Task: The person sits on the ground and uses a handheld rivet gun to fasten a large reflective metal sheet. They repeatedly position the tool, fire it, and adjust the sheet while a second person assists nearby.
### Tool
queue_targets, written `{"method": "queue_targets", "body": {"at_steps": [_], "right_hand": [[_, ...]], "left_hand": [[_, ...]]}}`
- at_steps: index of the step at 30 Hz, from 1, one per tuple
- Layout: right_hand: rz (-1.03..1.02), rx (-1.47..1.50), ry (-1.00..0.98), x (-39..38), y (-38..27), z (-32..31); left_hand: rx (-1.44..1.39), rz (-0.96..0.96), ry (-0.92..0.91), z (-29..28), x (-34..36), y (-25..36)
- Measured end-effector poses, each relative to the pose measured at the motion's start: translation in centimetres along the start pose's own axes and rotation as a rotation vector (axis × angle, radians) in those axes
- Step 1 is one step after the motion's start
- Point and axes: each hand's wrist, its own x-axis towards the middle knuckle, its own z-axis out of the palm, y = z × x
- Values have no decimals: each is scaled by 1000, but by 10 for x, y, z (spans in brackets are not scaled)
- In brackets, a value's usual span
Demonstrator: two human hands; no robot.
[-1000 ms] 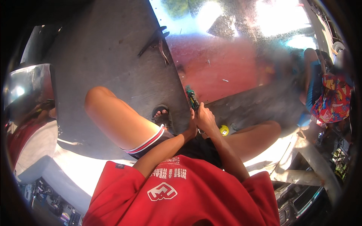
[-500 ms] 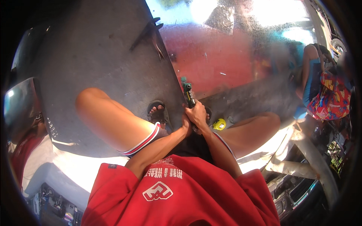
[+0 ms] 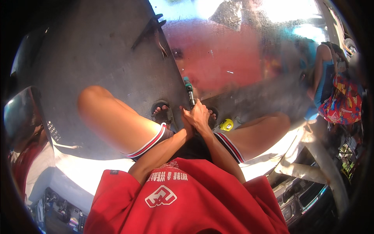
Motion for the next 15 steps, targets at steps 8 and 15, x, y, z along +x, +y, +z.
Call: {"method": "queue_targets", "body": {"at_steps": [8, 15], "right_hand": [[-36, 26, 118, 13, 27, 35], [17, 108, -70, 11, 12, -10]], "left_hand": [[49, 135, 157, -17, 15, -1], [139, 157, -27, -18, 5, -3]]}}
